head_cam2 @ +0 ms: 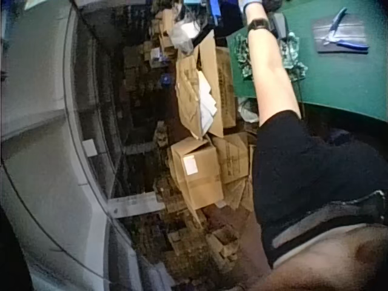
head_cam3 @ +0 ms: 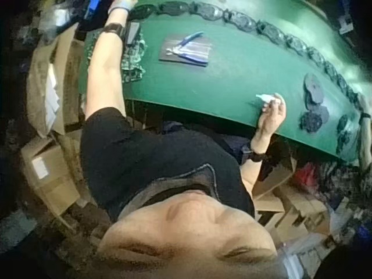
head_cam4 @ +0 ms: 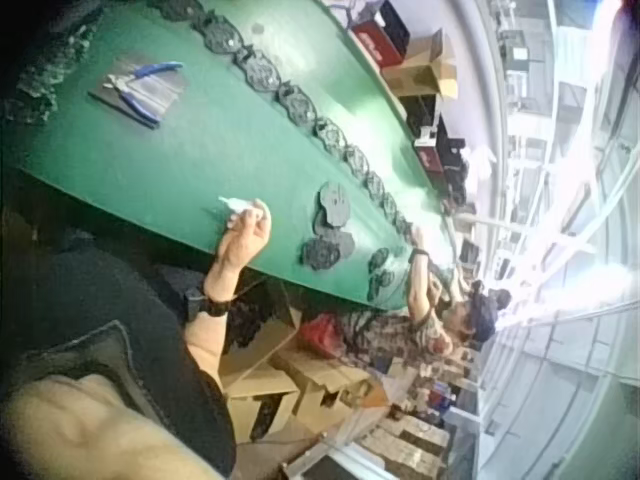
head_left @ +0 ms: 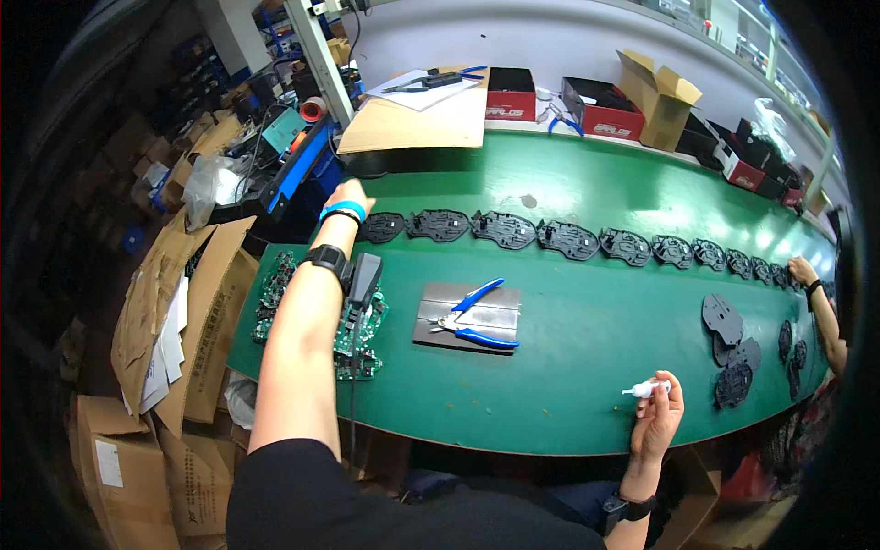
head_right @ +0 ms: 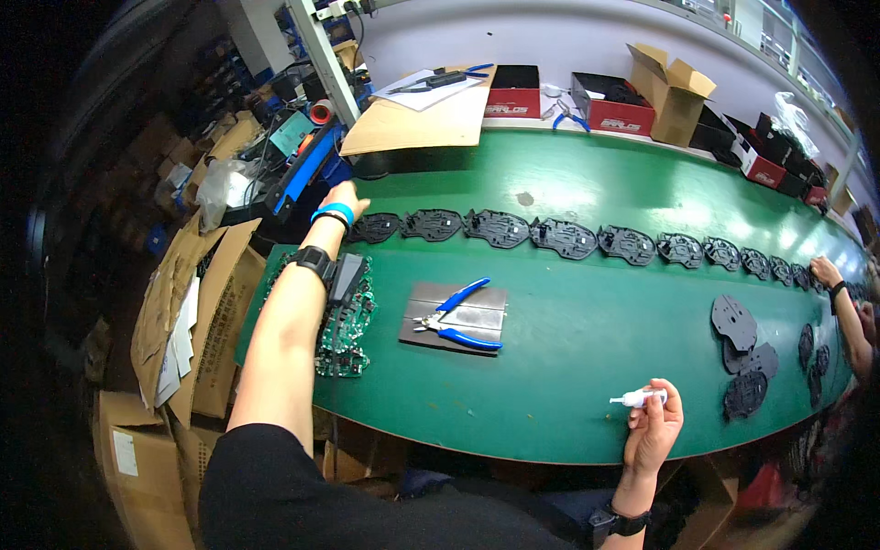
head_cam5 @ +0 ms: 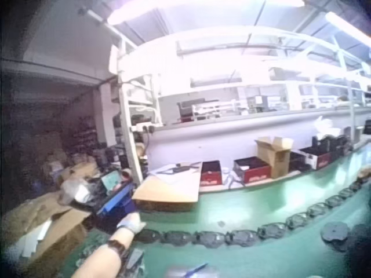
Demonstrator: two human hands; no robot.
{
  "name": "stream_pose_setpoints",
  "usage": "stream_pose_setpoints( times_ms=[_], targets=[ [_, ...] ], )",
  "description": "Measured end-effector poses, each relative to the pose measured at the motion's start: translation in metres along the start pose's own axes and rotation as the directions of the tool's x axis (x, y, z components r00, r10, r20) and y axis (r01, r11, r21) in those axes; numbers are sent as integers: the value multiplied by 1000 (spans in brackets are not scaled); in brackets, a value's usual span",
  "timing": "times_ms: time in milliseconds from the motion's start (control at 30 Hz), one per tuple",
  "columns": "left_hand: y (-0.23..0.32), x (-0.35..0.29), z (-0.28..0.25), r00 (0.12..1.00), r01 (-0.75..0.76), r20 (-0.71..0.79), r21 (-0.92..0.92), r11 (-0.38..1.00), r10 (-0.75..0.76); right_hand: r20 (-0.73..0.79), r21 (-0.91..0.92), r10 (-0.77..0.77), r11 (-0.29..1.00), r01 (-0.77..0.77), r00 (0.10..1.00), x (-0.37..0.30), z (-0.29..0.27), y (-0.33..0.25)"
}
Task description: Applying glue to plastic mouse housings and assembling components on an assembly line.
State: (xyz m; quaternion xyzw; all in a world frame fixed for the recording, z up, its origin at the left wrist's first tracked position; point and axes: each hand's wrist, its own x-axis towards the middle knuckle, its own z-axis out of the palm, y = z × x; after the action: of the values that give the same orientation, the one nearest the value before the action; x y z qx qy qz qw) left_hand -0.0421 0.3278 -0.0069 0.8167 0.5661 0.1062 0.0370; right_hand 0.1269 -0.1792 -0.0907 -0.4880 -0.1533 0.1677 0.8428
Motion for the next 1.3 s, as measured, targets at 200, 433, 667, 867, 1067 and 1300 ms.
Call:
stream_pose_setpoints(
  times_ms=[200, 433, 667, 867, 1067, 1300],
  targets=[
    [145, -183, -89, 515, -728, -341, -658, 192, 786, -67, 72, 115, 991, -110, 991, -3, -3, -7],
    [164, -356, -161, -125, -936, -568, -206, -287, 813, -44, 306, 174, 940, -153, 984, -4, 3, 0],
    [216, -384, -140, -466, -818, -771, 188, -543, 435, -115, 142, -114, 981, 130, 987, 7, -38, -30],
    [284, -352, -103, -429, -861, -508, -20, -509, 746, -172, 246, -108, 958, 148, 979, 11, -67, -31],
    [405, -278, 15, -111, -921, -184, -351, -170, 977, -109, 465, -20, 882, 69, 994, 6, -65, -28],
    [454, -296, 68, -174, -953, 21, -254, -163, 984, -70, 557, 18, 830, 25, 997, 7, -63, -27]
  ],
)
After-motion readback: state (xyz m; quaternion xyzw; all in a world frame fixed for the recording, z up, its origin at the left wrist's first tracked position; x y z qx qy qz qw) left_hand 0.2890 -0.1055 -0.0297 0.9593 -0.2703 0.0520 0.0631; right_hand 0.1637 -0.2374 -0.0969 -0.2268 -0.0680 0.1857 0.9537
